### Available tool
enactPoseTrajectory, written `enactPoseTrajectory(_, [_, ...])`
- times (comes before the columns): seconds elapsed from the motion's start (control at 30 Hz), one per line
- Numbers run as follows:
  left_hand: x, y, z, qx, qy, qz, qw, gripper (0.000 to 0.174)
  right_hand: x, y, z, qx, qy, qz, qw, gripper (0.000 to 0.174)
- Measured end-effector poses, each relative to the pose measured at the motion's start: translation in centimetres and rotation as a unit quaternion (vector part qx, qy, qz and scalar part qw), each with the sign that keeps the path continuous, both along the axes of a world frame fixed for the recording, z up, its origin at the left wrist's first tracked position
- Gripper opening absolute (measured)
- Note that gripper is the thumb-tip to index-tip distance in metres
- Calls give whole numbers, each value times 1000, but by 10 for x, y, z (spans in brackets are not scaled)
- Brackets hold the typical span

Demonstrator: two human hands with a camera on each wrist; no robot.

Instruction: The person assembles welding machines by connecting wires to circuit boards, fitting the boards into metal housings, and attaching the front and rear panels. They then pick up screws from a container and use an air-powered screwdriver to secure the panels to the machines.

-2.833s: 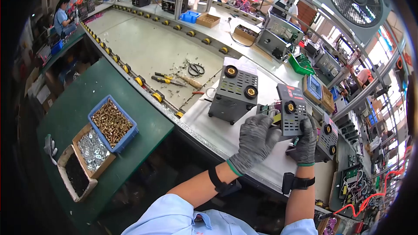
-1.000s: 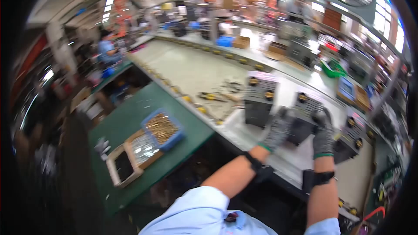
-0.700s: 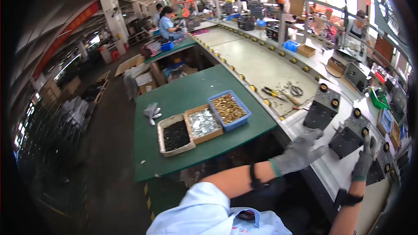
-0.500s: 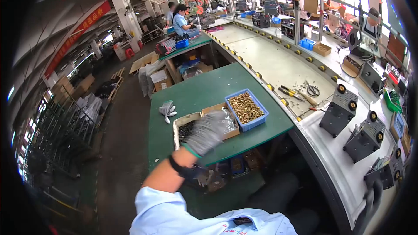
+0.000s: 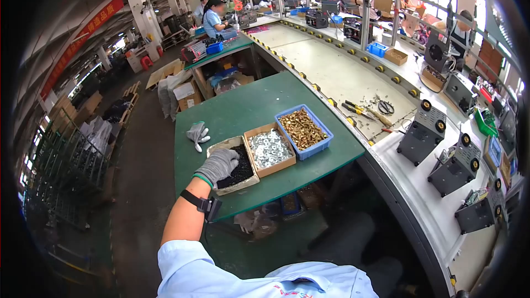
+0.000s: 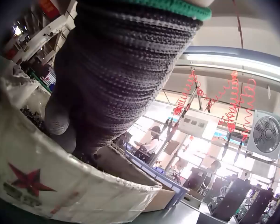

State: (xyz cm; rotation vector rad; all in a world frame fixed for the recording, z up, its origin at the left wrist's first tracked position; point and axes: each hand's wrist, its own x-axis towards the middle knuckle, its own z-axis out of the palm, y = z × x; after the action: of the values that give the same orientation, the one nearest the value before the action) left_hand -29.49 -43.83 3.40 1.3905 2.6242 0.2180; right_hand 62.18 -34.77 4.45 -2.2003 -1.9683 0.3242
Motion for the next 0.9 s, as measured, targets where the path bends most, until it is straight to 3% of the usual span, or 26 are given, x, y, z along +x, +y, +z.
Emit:
enactPoseTrajectory(0.03, [0,-1,2,-1,6,7,1000,27,7,2,3,-36,-134,31,990,35])
enactPoseTrajectory(0.07, [-2,-1,2,4,4,8,1000,27,12,-1,2,8,-185,78,980,32])
enactPoseTrajectory(0.13, [-7,-4,3,36,-147,95,984,28,15,-5,6,18,-220,99,970,32])
enactPoseTrajectory(0.17, [-7,-7,4,40,-147,96,984,28,11,-7,9,22,-252,119,960,33])
enactPoseTrajectory(0.37, [-22,-17,-7,85,-128,72,985,30,8,7,17,-53,-201,40,977,33])
enactPoseTrajectory(0.43, [-27,-20,-14,149,-167,74,972,26,8,7,21,-55,-206,50,976,33])
enactPoseTrajectory(0.47, [-26,-22,-8,210,-291,143,922,23,5,8,25,-58,-212,59,974,33])
enactPoseTrajectory(0.53, [-24,-25,-3,334,-492,228,771,12,7,12,27,-74,-203,41,975,33])
enactPoseTrajectory(0.57, [-25,-29,-4,332,-486,229,775,12,8,15,27,-86,-198,22,976,34])
enactPoseTrajectory(0.63, [-30,-32,-8,413,-591,264,641,11,10,21,25,-94,-201,24,975,36])
enactPoseTrajectory(0.7, [-29,-31,-11,408,-588,280,640,11,14,23,23,-107,-223,21,969,39])
enactPoseTrajectory(0.8, [-18,-20,2,329,-468,337,748,11,39,31,8,-120,-227,26,966,37])
enactPoseTrajectory(0.83, [-20,-18,0,326,-463,335,753,11,58,32,-3,-128,-218,35,967,33])
enactPoseTrajectory(0.87, [-23,-18,-4,303,-412,301,805,12,96,40,-24,-161,-332,173,913,33])
enactPoseTrajectory(0.9, [-25,-18,-4,278,-358,264,851,13,103,40,-29,-182,-378,181,890,38])
